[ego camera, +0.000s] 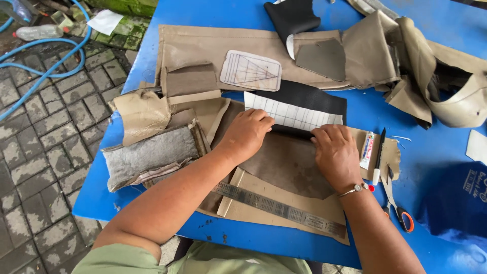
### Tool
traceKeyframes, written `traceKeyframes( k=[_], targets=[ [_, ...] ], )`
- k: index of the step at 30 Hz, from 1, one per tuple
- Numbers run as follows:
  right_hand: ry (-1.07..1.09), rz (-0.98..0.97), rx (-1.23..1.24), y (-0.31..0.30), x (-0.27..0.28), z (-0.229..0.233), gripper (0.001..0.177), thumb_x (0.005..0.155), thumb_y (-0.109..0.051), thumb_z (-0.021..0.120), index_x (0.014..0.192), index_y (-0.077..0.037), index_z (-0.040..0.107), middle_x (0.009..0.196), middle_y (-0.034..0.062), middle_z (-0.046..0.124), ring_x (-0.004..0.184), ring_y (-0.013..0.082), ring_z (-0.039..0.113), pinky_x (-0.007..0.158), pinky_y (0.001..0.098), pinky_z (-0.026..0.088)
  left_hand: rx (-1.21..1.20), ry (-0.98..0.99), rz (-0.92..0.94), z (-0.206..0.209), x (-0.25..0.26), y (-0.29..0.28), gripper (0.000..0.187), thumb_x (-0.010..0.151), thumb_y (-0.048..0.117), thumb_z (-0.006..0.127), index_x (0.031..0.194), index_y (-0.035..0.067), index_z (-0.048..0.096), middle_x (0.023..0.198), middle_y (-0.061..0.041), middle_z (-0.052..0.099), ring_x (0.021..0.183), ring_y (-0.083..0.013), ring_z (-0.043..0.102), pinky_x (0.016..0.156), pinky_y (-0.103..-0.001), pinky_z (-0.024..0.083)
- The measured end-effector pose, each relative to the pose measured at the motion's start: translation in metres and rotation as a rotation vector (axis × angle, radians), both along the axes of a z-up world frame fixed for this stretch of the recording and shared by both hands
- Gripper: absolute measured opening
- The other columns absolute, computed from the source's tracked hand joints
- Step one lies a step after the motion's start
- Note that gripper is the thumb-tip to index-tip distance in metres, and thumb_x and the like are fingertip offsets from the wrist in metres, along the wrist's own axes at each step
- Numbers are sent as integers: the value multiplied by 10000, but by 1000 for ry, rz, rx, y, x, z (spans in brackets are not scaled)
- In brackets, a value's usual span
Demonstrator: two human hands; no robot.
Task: Marking a template and folding leather material over it to prepare a component
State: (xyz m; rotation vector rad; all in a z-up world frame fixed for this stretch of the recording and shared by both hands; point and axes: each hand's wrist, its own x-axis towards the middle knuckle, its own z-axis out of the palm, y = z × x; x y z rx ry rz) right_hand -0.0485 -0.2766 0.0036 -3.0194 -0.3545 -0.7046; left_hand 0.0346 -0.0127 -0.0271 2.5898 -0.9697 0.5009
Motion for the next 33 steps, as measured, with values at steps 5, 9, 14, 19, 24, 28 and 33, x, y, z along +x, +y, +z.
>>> traceKeyframes(
  k=[5,9,14,19,24,28,33],
  targets=[
    [5,-11,-45,12,-8,14,245,979,-284,631,1184,-194,730,1098,20,639,1123,261,626,858,405,561,-44,-65,-11,8,-1,5,119,1000,327,587,974,225,643,1002,19,578,1044,-229,611,865,-373,512],
    [-12,-20,-89,12,-4,11,289,965,-280,636,1225,-188,723,1127,25,635,1151,258,618,893,403,556,-8,-47,-19,2,2,6,118,1013,280,563,1064,225,653,1015,7,605,1060,-235,625,902,-397,518],
    [59,-60,-36,8,-3,3,329,964,-288,643,1266,-171,703,1139,46,658,1174,276,624,940,421,548,24,-41,-32,4,1,7,188,982,358,609,1100,213,619,1041,13,584,1087,-214,600,935,-390,490],
    [63,-67,-10,1,4,-5,324,968,-317,649,1255,-170,683,1131,52,674,1175,284,629,963,434,543,-27,-54,-54,16,0,8,157,1035,245,581,1097,114,641,1041,-84,626,1072,-289,621,944,-423,502],
    [73,-36,84,1,7,3,288,955,-325,694,1199,-173,702,1123,36,677,1146,285,627,977,448,517,12,-103,-45,3,10,5,143,1057,263,556,1049,137,623,981,-38,582,967,-242,594,888,-405,496],
    [36,-29,89,-15,9,-14,262,939,-322,709,1174,-209,691,1135,-1,673,1163,256,620,1017,440,497,19,-80,-52,-8,9,3,151,1059,308,511,1113,187,583,1012,8,549,1026,-213,578,906,-390,490],
    [116,-57,20,-7,-12,4,184,989,-364,664,1118,-242,712,1077,-20,697,1139,233,649,1029,424,485,8,-23,-112,-9,-7,7,166,1062,293,500,1044,168,607,964,0,558,945,-243,587,853,-413,496]
  ],
)
